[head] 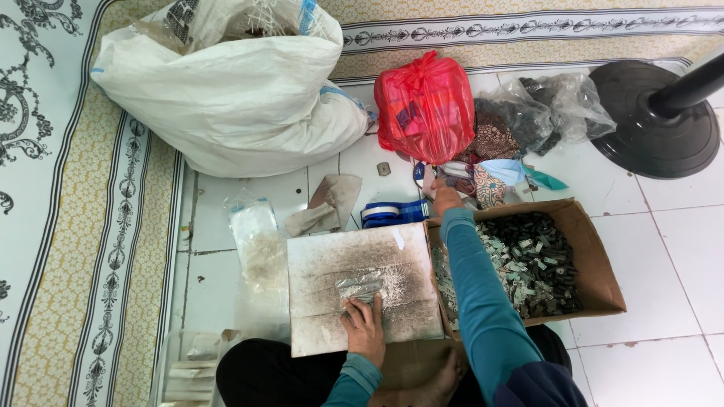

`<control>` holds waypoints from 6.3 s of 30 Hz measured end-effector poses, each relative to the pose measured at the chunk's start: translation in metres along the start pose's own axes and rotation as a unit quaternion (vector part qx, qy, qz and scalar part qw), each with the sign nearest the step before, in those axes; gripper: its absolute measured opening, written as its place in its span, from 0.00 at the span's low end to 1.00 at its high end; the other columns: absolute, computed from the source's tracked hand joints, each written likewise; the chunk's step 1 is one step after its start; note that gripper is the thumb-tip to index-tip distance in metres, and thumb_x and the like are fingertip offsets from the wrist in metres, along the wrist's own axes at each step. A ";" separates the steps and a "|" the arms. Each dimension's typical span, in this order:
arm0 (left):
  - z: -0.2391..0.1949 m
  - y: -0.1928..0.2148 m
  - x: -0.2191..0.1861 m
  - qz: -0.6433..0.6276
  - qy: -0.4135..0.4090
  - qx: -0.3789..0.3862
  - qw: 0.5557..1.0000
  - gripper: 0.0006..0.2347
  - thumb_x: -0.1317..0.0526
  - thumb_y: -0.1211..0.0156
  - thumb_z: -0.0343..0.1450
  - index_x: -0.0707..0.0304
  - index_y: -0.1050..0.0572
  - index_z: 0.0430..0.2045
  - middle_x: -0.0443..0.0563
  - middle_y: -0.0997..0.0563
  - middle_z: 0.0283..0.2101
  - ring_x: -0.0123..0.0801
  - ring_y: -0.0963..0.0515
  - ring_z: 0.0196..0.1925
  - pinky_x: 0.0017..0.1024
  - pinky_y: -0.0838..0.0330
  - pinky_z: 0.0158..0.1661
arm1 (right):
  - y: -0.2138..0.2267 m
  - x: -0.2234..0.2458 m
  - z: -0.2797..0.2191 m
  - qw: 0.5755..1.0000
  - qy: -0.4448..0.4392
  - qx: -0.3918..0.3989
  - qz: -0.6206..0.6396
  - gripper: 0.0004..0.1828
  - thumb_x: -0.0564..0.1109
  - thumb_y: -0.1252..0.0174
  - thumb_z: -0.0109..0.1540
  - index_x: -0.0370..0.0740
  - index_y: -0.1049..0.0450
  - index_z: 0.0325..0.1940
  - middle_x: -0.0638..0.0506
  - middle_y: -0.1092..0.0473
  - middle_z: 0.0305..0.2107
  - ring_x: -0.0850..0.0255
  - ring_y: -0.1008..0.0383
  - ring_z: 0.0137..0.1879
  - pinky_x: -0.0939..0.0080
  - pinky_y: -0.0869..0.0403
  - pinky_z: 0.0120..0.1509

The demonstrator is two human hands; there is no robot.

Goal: The person sits on the floor and packs small metallic components from a cardboard box into clear plastic bags. They seal each bag with tape and place it aside, repeating the process with multiple bags.

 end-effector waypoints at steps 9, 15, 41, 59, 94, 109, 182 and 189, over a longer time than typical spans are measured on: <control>0.002 -0.005 -0.002 0.002 0.023 -0.051 0.998 0.31 0.53 0.63 0.75 0.62 0.61 0.74 0.88 0.41 0.64 0.82 0.38 0.64 0.64 0.33 0.55 | 0.064 0.018 -0.082 0.940 0.083 0.027 0.330 0.30 0.35 0.39 0.62 0.51 0.38 0.66 0.47 0.31 0.38 0.57 0.28 0.47 0.56 0.27 0.58; 0.001 -0.008 -0.006 -0.060 0.028 -0.102 0.993 0.27 0.60 0.61 0.74 0.65 0.50 0.73 0.92 0.38 0.60 0.87 0.38 0.63 0.66 0.38 0.51 | 0.049 0.062 -0.150 0.935 0.257 0.166 0.181 0.33 0.43 0.39 0.63 0.54 0.43 0.70 0.50 0.23 0.37 0.54 0.25 0.48 0.54 0.28 0.55; 0.008 0.012 -0.003 -0.129 0.013 0.069 0.989 0.26 0.60 0.63 0.77 0.73 0.52 0.71 0.92 0.52 0.67 0.92 0.55 0.68 0.73 0.51 0.56 | -0.093 0.137 -0.267 0.848 0.457 0.027 -0.265 0.35 0.35 0.40 0.58 0.50 0.42 0.67 0.42 0.22 0.31 0.44 0.22 0.44 0.39 0.31 0.57; 0.009 -0.029 0.015 -0.199 0.020 -0.171 0.965 0.23 0.62 0.59 0.76 0.56 0.45 0.70 0.84 0.36 0.59 0.79 0.37 0.64 0.59 0.38 0.51 | -0.086 0.058 -0.262 0.987 0.123 0.003 0.101 0.26 0.66 0.36 0.63 0.62 0.31 0.62 0.46 0.23 0.45 0.48 0.23 0.56 0.45 0.28 0.60; -0.109 -0.105 0.304 -0.274 0.074 -0.349 0.893 0.05 0.63 0.38 0.69 0.55 0.24 0.22 0.49 0.24 0.25 0.38 0.24 0.29 0.36 0.37 0.39 | -0.250 0.272 -0.350 0.831 0.544 -0.110 0.029 0.10 0.56 0.35 0.64 0.51 0.15 0.40 0.51 0.26 0.32 0.53 0.24 0.45 0.59 0.26 0.47; -0.122 -0.281 0.364 -0.188 0.101 -0.243 0.946 0.07 0.68 0.31 0.63 0.59 0.25 0.18 0.53 0.25 0.23 0.42 0.26 0.26 0.41 0.39 0.35 | -0.391 0.367 -0.357 0.780 0.591 -0.040 -0.202 0.10 0.51 0.40 0.66 0.52 0.17 0.47 0.52 0.28 0.38 0.55 0.30 0.51 0.54 0.30 0.49; -0.009 0.140 0.111 -0.971 0.162 -0.050 0.168 0.18 0.45 0.52 0.77 0.42 0.34 0.60 0.52 0.35 0.55 0.32 0.41 0.54 0.28 0.43 0.55 | -0.082 0.182 -0.390 0.813 0.059 0.093 0.572 0.40 0.70 0.54 0.68 0.44 0.43 0.77 0.40 0.47 0.71 0.41 0.47 0.74 0.38 0.46 0.79; 0.050 0.023 0.066 -0.857 0.211 -0.042 0.468 0.35 0.37 0.61 0.78 0.61 0.52 0.75 0.63 0.50 0.77 0.47 0.52 0.79 0.42 0.58 0.75 | -0.071 0.193 -0.386 0.731 -0.016 0.125 0.670 0.42 0.71 0.50 0.65 0.42 0.38 0.74 0.41 0.39 0.67 0.45 0.38 0.71 0.44 0.41 0.77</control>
Point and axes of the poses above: each hand's wrist, its own z-axis towards the middle knuckle, its own y-axis out of the back of the hand, x = y × z, the point moved 1 cm from there along z, towards the middle knuckle
